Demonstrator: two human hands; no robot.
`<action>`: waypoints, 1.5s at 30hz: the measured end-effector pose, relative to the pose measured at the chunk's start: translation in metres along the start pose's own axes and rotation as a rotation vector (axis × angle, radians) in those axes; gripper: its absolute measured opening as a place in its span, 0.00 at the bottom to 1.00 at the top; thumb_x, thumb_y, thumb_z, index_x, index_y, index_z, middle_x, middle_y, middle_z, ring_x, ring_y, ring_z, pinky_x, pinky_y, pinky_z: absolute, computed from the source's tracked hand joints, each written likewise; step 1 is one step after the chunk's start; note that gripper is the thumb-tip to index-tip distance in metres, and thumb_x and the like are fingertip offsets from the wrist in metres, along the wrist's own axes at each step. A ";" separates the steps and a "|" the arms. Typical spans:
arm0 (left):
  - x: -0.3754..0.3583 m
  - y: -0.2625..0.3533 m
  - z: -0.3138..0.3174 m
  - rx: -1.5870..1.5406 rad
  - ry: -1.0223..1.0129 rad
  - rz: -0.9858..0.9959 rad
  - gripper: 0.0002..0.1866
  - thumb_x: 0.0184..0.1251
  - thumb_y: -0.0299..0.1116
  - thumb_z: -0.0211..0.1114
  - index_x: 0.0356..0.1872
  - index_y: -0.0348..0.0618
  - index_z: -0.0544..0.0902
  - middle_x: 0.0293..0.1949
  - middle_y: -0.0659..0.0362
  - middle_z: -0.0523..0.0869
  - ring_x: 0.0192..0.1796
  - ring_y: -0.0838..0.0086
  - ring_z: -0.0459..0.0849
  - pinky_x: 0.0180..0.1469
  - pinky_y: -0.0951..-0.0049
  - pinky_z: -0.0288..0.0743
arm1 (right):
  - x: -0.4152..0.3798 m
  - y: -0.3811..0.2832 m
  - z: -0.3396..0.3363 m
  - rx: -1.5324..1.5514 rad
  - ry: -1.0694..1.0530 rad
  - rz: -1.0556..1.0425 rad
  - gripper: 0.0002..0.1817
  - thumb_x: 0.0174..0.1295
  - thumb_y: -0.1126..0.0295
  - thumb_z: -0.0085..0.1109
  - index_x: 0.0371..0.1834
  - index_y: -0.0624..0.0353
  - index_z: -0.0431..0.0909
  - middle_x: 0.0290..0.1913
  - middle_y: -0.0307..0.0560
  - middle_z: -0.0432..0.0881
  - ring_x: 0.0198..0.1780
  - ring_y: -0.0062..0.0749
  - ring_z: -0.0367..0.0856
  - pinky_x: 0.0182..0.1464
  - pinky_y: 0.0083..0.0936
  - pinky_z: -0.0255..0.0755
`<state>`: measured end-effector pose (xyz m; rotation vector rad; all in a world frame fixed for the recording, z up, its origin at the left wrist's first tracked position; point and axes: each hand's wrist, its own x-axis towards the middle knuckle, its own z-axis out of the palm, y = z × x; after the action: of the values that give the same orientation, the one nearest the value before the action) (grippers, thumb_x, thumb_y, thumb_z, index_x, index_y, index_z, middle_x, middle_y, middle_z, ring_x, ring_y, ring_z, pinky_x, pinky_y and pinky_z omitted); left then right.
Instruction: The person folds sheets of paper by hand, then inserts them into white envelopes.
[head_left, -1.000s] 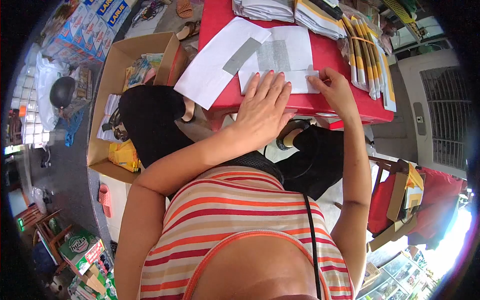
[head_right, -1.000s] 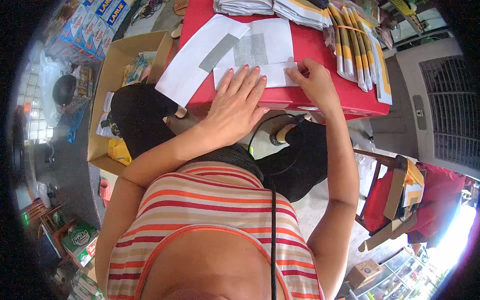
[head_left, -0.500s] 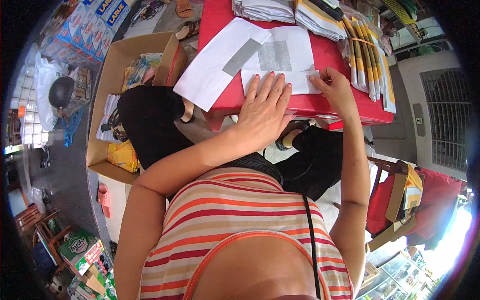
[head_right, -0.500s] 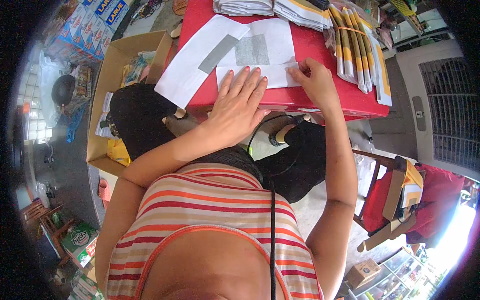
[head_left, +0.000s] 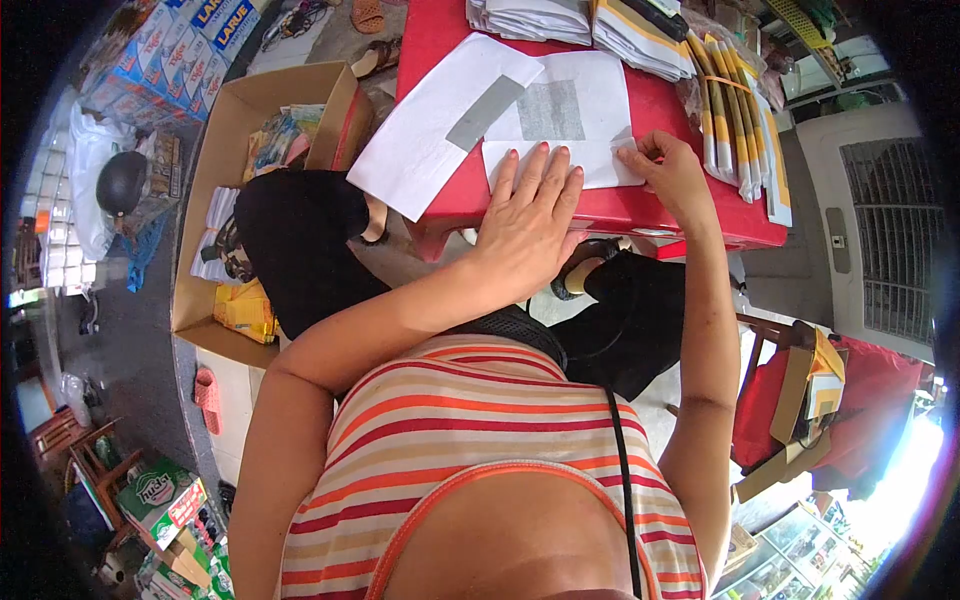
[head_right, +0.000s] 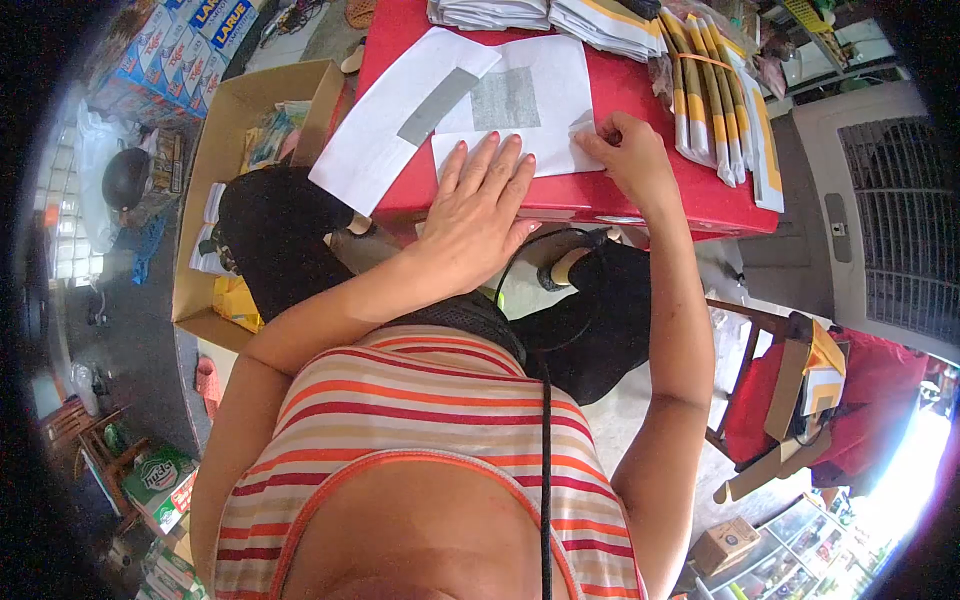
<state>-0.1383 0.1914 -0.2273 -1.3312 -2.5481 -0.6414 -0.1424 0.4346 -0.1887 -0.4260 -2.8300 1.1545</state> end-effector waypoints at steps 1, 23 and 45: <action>-0.001 0.000 0.000 0.000 0.000 0.000 0.36 0.69 0.48 0.63 0.71 0.31 0.70 0.74 0.39 0.66 0.78 0.45 0.58 0.78 0.39 0.44 | -0.001 -0.003 -0.001 0.000 0.000 0.000 0.18 0.62 0.61 0.71 0.36 0.69 0.80 0.28 0.52 0.83 0.29 0.31 0.80 0.35 0.33 0.74; -0.002 -0.002 0.006 0.062 -0.050 -0.001 0.40 0.59 0.45 0.68 0.71 0.32 0.73 0.77 0.40 0.62 0.80 0.43 0.53 0.79 0.35 0.40 | -0.088 -0.038 0.057 -0.454 0.102 -0.593 0.28 0.70 0.61 0.59 0.71 0.61 0.73 0.73 0.54 0.73 0.74 0.41 0.71 0.77 0.50 0.52; 0.030 -0.002 -0.006 0.040 -0.154 0.010 0.40 0.68 0.54 0.64 0.70 0.29 0.69 0.75 0.39 0.65 0.80 0.45 0.57 0.79 0.39 0.42 | -0.063 -0.014 0.014 -0.484 0.159 -0.545 0.15 0.64 0.68 0.65 0.50 0.63 0.80 0.58 0.50 0.80 0.55 0.49 0.77 0.58 0.44 0.70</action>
<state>-0.1571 0.2102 -0.2117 -1.4301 -2.6569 -0.5008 -0.0871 0.3986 -0.1859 0.2272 -2.7840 0.3226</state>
